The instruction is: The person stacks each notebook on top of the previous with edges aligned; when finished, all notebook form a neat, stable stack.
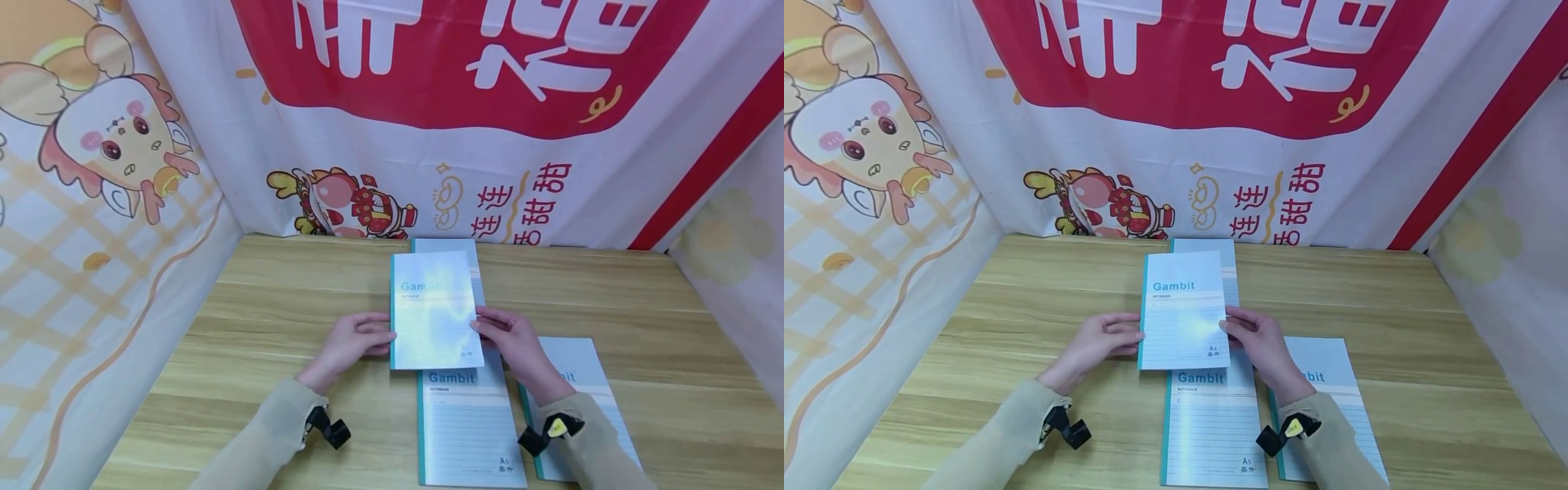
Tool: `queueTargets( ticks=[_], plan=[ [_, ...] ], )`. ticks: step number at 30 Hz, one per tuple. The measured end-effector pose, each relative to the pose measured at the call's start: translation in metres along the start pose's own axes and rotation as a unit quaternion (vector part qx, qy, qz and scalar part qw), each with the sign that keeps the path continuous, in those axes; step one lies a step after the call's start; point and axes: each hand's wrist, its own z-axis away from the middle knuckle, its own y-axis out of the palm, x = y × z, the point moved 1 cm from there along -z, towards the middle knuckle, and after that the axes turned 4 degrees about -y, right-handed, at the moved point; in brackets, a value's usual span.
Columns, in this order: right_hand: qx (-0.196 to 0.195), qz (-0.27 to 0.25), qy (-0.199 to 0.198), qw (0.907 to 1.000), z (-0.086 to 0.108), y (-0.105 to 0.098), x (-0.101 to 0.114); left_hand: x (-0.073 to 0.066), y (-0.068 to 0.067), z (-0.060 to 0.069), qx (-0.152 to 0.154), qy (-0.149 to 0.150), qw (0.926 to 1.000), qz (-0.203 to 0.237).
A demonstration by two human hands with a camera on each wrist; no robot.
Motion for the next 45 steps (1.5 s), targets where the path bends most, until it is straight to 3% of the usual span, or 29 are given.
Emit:
queueTargets(
  ticks=[21, 32, 45],
  plan=[
    [-0.015, 0.013, -0.008, 0.9998, -0.017, -0.019, 0.008, -0.019, 0.013, -0.027, -0.025, 0.003, 0.9997, -0.006],
    [-0.046, 0.017, 0.006, 0.9988, -0.034, -0.023, 0.015, -0.032, 0.016, -0.048, -0.038, 0.001, 0.9992, -0.013],
    [-0.07, 0.011, 0.013, 0.9974, -0.053, -0.025, 0.015, -0.037, 0.021, -0.074, -0.054, 0.009, 0.9983, -0.018]
  ],
)
